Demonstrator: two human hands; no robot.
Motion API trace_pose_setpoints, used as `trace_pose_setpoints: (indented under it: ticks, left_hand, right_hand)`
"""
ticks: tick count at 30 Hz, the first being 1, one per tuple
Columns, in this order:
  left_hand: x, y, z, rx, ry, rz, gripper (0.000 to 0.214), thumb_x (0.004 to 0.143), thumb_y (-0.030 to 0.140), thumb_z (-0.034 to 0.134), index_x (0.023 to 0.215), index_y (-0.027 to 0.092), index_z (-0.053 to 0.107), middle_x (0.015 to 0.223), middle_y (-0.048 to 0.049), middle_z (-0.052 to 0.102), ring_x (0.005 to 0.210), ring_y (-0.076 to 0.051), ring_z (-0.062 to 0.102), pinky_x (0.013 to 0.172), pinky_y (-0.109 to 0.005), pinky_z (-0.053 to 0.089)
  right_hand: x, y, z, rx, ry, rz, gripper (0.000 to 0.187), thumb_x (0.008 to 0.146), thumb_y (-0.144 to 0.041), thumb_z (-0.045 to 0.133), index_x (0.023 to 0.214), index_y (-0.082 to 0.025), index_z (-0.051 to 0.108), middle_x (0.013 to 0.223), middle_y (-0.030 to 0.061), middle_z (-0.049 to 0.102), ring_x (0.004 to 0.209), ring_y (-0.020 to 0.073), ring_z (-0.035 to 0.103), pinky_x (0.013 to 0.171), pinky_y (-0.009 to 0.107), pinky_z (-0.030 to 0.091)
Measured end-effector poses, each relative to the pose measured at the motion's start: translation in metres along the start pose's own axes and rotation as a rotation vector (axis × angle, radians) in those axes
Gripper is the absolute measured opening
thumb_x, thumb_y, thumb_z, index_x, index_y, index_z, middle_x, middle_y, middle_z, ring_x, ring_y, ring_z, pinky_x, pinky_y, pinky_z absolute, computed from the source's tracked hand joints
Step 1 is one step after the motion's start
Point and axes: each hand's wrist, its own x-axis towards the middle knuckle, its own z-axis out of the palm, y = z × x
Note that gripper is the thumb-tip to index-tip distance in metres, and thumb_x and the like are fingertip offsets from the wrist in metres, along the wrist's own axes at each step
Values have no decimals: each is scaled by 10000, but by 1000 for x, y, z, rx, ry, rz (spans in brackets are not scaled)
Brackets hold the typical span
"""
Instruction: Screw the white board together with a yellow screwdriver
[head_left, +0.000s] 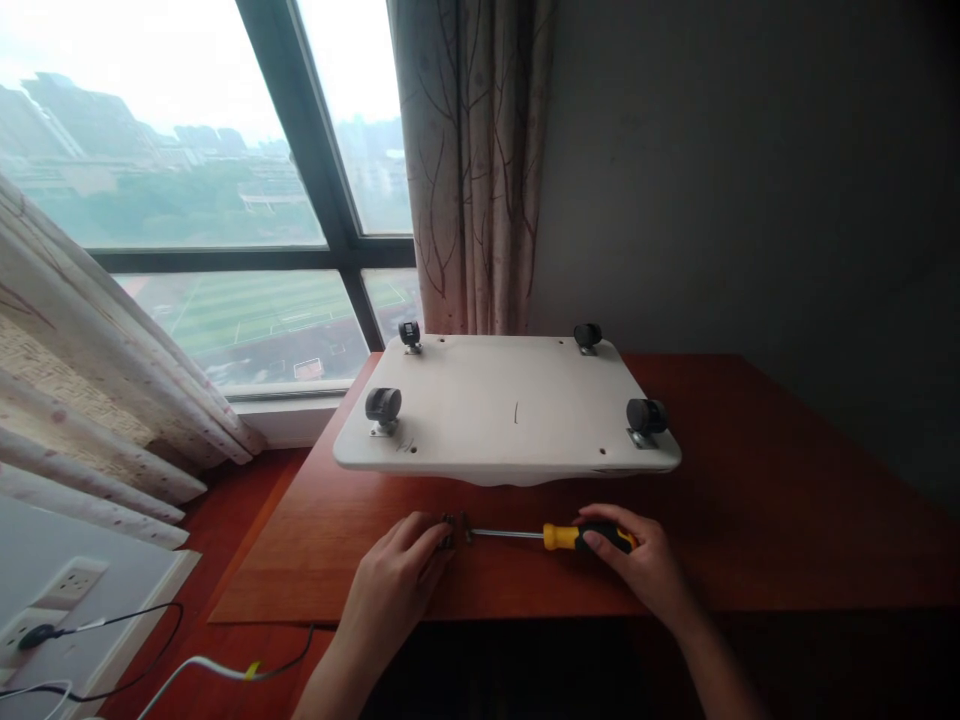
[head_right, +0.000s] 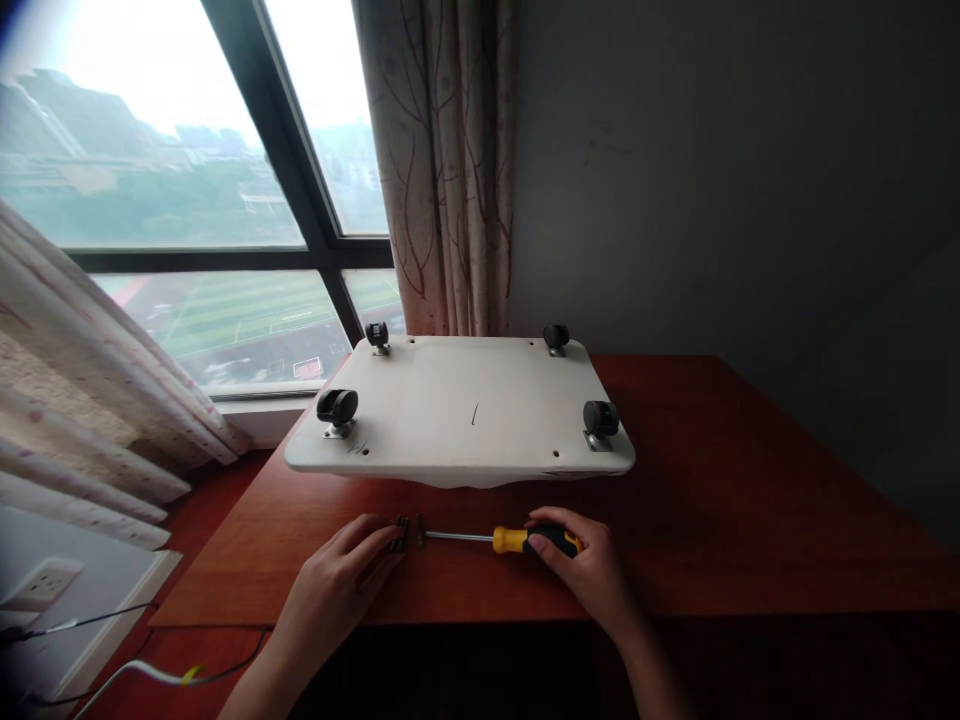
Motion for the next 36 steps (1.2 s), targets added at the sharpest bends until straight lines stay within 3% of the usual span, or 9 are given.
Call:
trace_pose_setpoints:
  ticks: [15, 22, 30, 36]
  left_hand:
    - [21, 9, 8, 53, -87, 53, 166, 961, 226, 548, 1065, 242, 677, 951, -67, 641, 823, -209, 650, 715, -313, 543]
    - [30, 11, 12, 75, -112, 32, 237, 916, 220, 617, 1153, 218, 629, 1077, -86, 661, 924, -249, 651, 778, -366, 555]
    - [48, 21, 8, 113, -340, -34, 151, 907, 210, 646, 1043, 218, 711, 1033, -75, 695, 927, -273, 658, 783, -386, 541]
    - [51, 25, 9, 87, -377, -63, 147, 930, 185, 591, 995, 203, 722, 992, -83, 697, 920, -264, 653, 782, -363, 521]
  right_hand:
    - [3, 0, -1, 78, 75, 46, 338, 830, -510, 700, 1011, -228, 744, 991, 78, 777, 962, 265, 721, 859, 352, 564]
    - [2, -5, -1, 118, 72, 62, 324, 825, -498, 713, 997, -225, 743, 988, 81, 776, 960, 265, 717, 858, 352, 561]
    - [1, 1, -2, 141, 65, 72, 334, 831, -497, 714, 1012, -217, 737, 1001, 88, 771, 973, 266, 707, 876, 357, 547]
    - [2, 7, -3, 178, 60, 75, 321, 836, -482, 718, 1026, -224, 735, 1022, 87, 767, 992, 265, 696, 893, 357, 531]
